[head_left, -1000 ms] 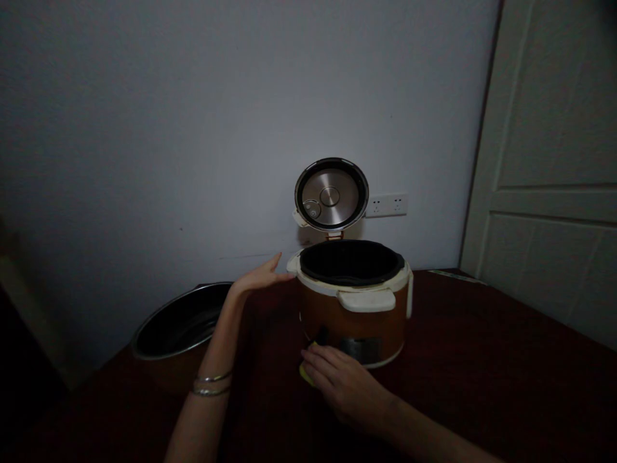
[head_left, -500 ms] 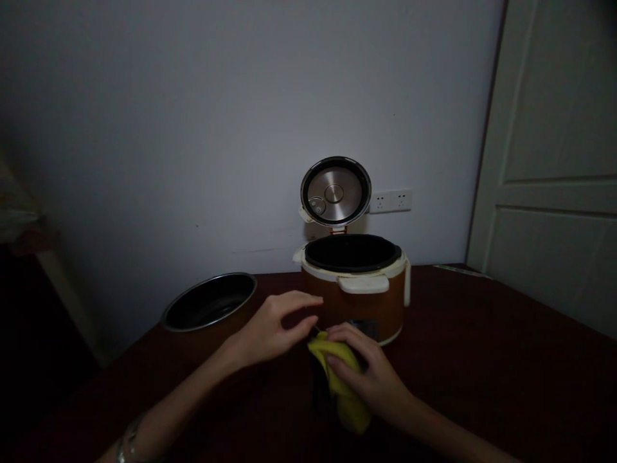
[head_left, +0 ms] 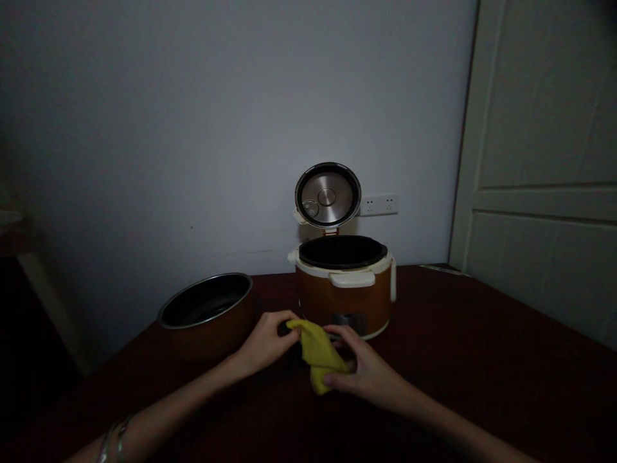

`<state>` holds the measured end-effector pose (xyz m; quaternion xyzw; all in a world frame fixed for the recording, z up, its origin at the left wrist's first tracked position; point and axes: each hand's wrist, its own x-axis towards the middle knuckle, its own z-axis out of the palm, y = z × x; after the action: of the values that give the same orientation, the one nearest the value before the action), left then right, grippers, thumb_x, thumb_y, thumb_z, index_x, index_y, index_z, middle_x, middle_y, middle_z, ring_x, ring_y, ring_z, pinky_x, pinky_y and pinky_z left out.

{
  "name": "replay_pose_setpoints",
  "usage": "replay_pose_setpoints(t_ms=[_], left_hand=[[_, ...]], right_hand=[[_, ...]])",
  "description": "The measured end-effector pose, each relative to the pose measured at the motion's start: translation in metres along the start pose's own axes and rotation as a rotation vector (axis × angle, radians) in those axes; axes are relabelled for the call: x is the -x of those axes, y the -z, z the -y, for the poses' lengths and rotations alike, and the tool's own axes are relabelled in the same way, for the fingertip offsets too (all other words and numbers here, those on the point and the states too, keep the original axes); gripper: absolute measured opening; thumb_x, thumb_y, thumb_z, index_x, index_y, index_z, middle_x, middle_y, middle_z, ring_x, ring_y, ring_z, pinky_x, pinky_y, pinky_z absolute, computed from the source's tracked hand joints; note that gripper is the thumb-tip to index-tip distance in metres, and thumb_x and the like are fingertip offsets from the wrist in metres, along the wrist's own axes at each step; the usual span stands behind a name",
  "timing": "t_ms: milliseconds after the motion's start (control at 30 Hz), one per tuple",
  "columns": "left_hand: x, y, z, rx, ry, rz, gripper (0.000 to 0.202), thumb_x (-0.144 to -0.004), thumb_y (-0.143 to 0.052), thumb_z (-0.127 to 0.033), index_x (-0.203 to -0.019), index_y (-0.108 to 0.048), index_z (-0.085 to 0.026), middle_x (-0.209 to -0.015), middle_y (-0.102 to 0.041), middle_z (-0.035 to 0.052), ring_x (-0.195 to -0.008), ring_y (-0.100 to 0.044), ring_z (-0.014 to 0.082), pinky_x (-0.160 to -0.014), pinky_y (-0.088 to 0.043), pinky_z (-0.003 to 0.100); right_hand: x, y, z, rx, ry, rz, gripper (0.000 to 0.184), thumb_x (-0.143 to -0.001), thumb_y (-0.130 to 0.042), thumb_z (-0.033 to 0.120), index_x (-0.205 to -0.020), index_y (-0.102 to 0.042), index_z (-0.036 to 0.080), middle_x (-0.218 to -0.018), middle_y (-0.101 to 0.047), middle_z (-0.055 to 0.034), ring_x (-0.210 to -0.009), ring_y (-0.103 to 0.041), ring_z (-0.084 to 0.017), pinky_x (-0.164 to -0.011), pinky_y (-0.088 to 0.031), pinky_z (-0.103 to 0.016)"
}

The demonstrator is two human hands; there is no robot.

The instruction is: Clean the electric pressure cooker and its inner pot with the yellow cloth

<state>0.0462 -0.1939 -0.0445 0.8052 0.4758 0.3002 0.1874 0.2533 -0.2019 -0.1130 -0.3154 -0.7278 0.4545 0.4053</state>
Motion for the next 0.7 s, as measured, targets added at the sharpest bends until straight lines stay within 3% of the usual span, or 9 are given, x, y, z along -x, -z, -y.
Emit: replay_pose_setpoints(t_ms=[100, 167, 300, 367, 433, 500, 600, 700], left_hand=[[0.001, -0.001, 0.002, 0.003, 0.043, -0.011, 0.021, -0.079, -0.049, -0.024, -0.081, -0.066, -0.013, -0.079, -0.069, 0.0031, -0.076, -0.061, 0.0153, -0.07, -0.045, 0.024], [0.005, -0.003, 0.003, 0.004, 0.042, 0.038, 0.021, -0.078, -0.048, -0.023, -0.082, -0.066, -0.013, -0.081, -0.068, 0.003, -0.076, -0.061, 0.0148, -0.069, -0.045, 0.023], [0.015, 0.002, 0.005, -0.124, -0.02, 0.34, 0.023, -0.073, -0.051, -0.019, -0.091, -0.065, -0.015, -0.083, -0.068, 0.0017, -0.075, -0.061, 0.0148, -0.068, -0.046, 0.024], [0.018, 0.008, 0.004, -0.209, -0.077, 0.441, 0.037, -0.07, -0.058, -0.021, -0.107, -0.062, -0.018, -0.101, -0.067, 0.0049, -0.089, -0.061, 0.0191, -0.08, -0.047, 0.03], [0.019, 0.013, 0.0, -0.224, -0.123, 0.416, 0.057, -0.069, -0.063, -0.026, -0.125, -0.051, -0.02, -0.125, -0.057, 0.0096, -0.11, -0.054, 0.0239, -0.093, -0.042, 0.038], [0.017, 0.013, -0.004, -0.172, -0.143, 0.356, 0.064, -0.07, -0.065, -0.032, -0.131, -0.045, -0.021, -0.133, -0.051, 0.0112, -0.117, -0.049, 0.0252, -0.096, -0.04, 0.04], [0.013, 0.002, -0.005, -0.05, -0.155, 0.406, 0.049, -0.072, -0.063, -0.03, -0.12, -0.054, -0.02, -0.113, -0.063, 0.0062, -0.096, -0.059, 0.0197, -0.08, -0.047, 0.031], [0.01, -0.013, 0.004, -0.003, -0.13, 0.444, 0.026, -0.076, -0.055, -0.022, -0.101, -0.061, -0.016, -0.084, -0.065, 0.0001, -0.068, -0.057, 0.0114, -0.06, -0.044, 0.021]], right_hand=[[0.003, 0.0, 0.003, 0.189, 0.051, -0.07, 0.062, -0.066, -0.071, 0.03, -0.122, -0.047, 0.018, -0.123, -0.051, -0.0104, -0.112, -0.049, -0.023, -0.097, -0.038, -0.037], [0.001, 0.002, 0.003, 0.25, 0.014, -0.076, 0.052, -0.068, -0.067, 0.024, -0.117, -0.052, 0.017, -0.11, -0.059, -0.0084, -0.099, -0.056, -0.021, -0.087, -0.043, -0.034], [-0.007, 0.012, 0.002, 0.349, -0.001, -0.007, 0.036, -0.063, -0.057, 0.008, -0.098, -0.062, 0.016, -0.085, -0.066, -0.0027, -0.075, -0.059, -0.015, -0.067, -0.044, -0.024], [-0.009, 0.018, 0.003, 0.416, 0.042, 0.008, 0.03, -0.064, -0.056, 0.009, -0.092, -0.064, 0.016, -0.084, -0.067, -0.0022, -0.075, -0.059, -0.015, -0.067, -0.043, -0.024], [-0.01, 0.019, 0.008, 0.465, 0.105, 0.024, 0.027, -0.067, -0.056, 0.01, -0.092, -0.065, 0.017, -0.088, -0.067, -0.0024, -0.078, -0.06, -0.015, -0.07, -0.042, -0.024], [-0.011, 0.015, 0.014, 0.486, 0.143, 0.031, 0.027, -0.069, -0.056, 0.011, -0.093, -0.064, 0.018, -0.09, -0.067, -0.0026, -0.08, -0.06, -0.016, -0.072, -0.043, -0.025], [-0.01, 0.006, 0.022, 0.476, 0.129, 0.013, 0.025, -0.07, -0.055, 0.012, -0.093, -0.062, 0.017, -0.086, -0.066, -0.0024, -0.077, -0.06, -0.015, -0.07, -0.044, -0.024], [-0.007, 0.002, 0.02, 0.431, 0.074, -0.013, 0.025, -0.075, -0.056, 0.02, -0.099, -0.059, 0.017, -0.08, -0.065, -0.0021, -0.069, -0.059, -0.013, -0.063, -0.046, -0.023]])
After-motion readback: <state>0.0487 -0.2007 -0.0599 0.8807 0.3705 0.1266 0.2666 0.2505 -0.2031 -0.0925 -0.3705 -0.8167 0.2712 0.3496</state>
